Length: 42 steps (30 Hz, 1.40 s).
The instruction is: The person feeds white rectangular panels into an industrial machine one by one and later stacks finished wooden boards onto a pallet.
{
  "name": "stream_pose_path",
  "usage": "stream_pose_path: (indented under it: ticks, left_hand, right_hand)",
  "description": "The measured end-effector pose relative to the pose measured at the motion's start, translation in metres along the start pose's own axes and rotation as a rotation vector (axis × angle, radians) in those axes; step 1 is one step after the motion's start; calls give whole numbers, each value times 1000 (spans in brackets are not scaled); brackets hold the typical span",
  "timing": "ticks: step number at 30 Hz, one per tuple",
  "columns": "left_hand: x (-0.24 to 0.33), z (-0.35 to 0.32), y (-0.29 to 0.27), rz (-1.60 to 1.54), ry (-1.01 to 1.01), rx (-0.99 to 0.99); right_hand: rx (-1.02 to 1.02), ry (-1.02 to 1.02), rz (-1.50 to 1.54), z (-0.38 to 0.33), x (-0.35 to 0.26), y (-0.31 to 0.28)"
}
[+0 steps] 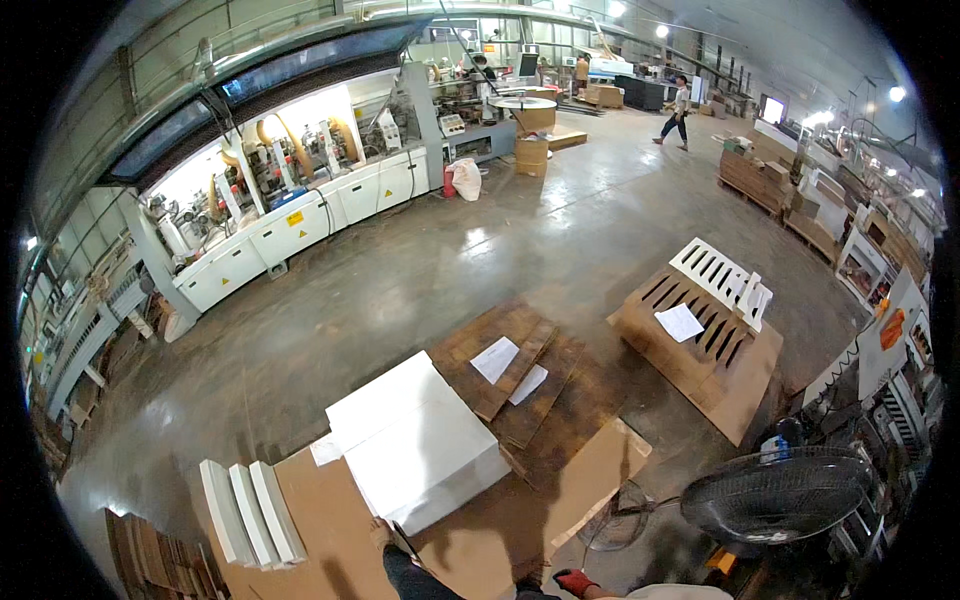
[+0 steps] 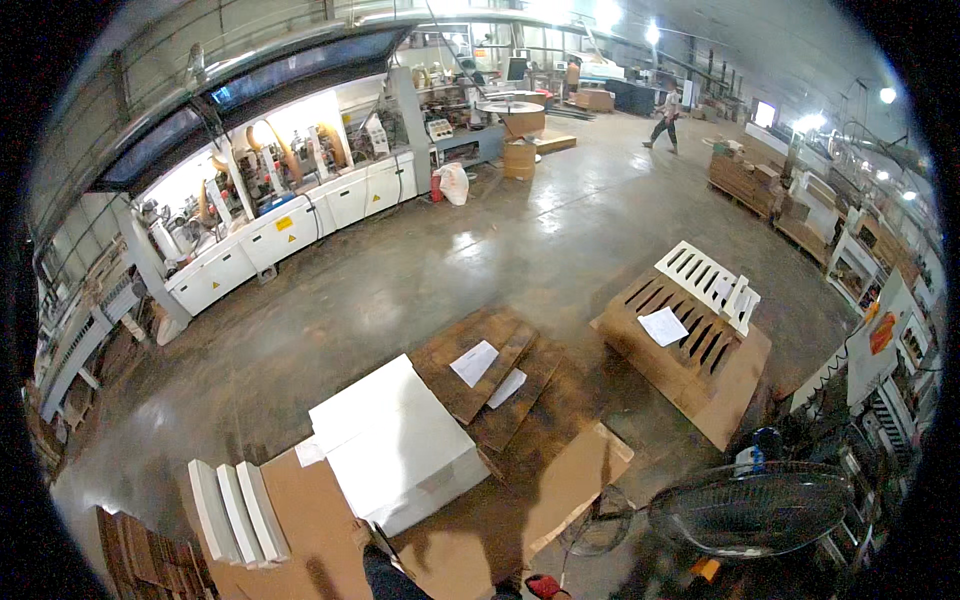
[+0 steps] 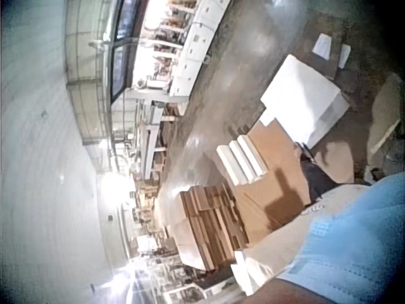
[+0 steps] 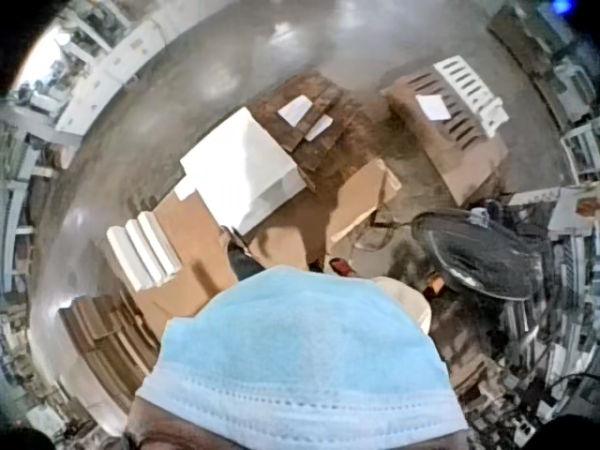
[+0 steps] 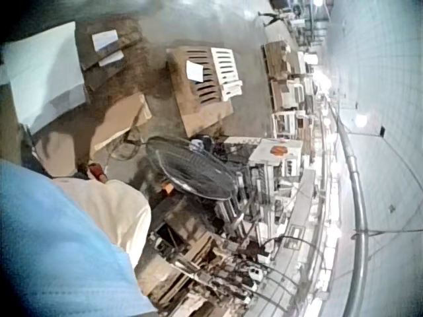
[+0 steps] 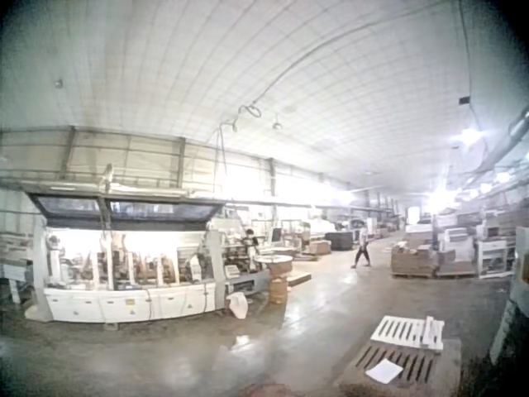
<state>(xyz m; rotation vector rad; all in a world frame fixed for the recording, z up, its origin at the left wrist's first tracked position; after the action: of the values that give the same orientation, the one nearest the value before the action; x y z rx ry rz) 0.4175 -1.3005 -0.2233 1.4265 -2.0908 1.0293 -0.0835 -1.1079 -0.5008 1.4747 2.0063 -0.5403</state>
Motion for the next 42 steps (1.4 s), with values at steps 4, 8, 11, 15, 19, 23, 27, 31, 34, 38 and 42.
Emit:
stream_pose_path:
  ticks: [4,8,11,15,19,23,27,31,34,38,42]
  left_hand:
    - [9,-37,34,27,29,-4]
    - [16,-85,58,68,26,5]
    - [-12,-135,65,34,-39,35]
    - [-34,-170,68,44,-85,79]
    - [-95,-225,68,-10,-214,126]
    - [-138,-278,62,-30,-326,184]
    - [-195,-342,80,-98,-418,217]
    - [-238,-396,126,-117,-386,162]
    - [-245,-432,179,-200,-318,167]
    - [-244,-445,232,-413,-267,207]
    - [-268,-495,324,-749,-305,323]
  right_hand:
    - [63,-62,218,-9,4,-13]
    - [79,36,300,-19,3,-20]
    - [66,-127,321,29,84,-52]
    - [306,-96,122,-10,73,-88]
    - [251,-205,-10,-28,110,-129]
    - [230,-36,-58,-49,95,-130]
    - [142,7,24,-38,47,-102]
    - [125,60,208,-43,40,-90]
    - [152,96,290,-45,32,-100]
    - [182,99,245,-49,-11,-105]
    - [-24,130,-17,-40,-39,-90]
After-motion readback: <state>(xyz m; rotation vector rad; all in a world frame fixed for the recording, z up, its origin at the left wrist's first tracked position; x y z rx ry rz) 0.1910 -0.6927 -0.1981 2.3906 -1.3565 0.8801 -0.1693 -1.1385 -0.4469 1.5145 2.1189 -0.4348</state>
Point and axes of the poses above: each hand's wrist, its own z-axis towards the middle knuckle, its own y-axis out of the palm, x = y × z, the point moved 6 cm from there along z, towards the middle knuckle, and after that the axes turned 10 degrees about z, right-handed, at the moved point
